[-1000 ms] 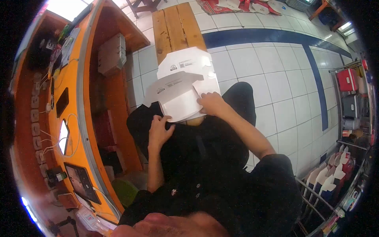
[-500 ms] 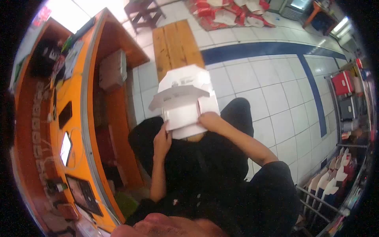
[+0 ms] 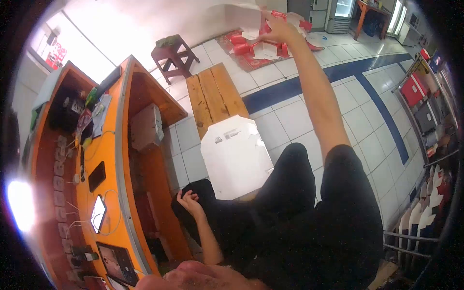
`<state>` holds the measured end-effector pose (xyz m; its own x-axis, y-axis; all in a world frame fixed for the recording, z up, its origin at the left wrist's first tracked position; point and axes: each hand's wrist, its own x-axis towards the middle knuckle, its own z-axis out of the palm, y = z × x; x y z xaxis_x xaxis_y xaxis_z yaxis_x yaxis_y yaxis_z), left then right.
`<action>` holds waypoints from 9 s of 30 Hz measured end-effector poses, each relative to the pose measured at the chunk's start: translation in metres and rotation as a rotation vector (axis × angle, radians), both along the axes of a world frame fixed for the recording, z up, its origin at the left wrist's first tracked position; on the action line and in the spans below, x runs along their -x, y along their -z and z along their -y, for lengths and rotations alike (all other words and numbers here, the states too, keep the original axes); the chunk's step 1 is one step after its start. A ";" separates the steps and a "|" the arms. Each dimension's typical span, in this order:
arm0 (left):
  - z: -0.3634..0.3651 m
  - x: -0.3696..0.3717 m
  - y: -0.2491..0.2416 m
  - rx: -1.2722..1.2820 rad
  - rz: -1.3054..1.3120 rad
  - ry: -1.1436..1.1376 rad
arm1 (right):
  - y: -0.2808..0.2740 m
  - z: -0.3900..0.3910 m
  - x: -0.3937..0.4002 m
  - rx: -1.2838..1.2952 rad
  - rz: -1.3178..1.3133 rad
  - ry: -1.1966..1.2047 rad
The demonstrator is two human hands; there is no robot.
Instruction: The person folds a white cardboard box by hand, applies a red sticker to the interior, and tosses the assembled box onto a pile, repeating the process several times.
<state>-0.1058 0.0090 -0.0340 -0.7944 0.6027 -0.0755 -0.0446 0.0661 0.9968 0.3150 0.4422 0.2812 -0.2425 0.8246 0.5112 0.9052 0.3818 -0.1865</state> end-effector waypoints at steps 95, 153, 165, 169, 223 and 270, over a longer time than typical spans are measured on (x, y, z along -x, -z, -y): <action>-0.099 -0.172 -0.009 0.257 -0.320 0.757 | 0.304 0.350 0.144 0.439 -0.742 0.026; -0.061 -0.082 -0.006 0.050 0.611 0.679 | 0.264 0.371 0.190 0.416 -0.666 -0.240; -0.081 -0.036 0.018 0.283 0.275 0.320 | 0.309 0.367 0.210 0.810 -0.534 -0.123; -0.068 -0.073 0.006 0.143 0.200 0.229 | 0.325 0.362 0.215 0.826 -0.514 -0.135; -0.121 -0.167 0.015 0.311 0.130 0.676 | 0.314 0.238 0.118 0.633 -0.463 0.002; 0.005 -0.067 -0.042 0.283 -0.796 0.687 | 0.290 0.310 0.087 0.700 0.111 -0.709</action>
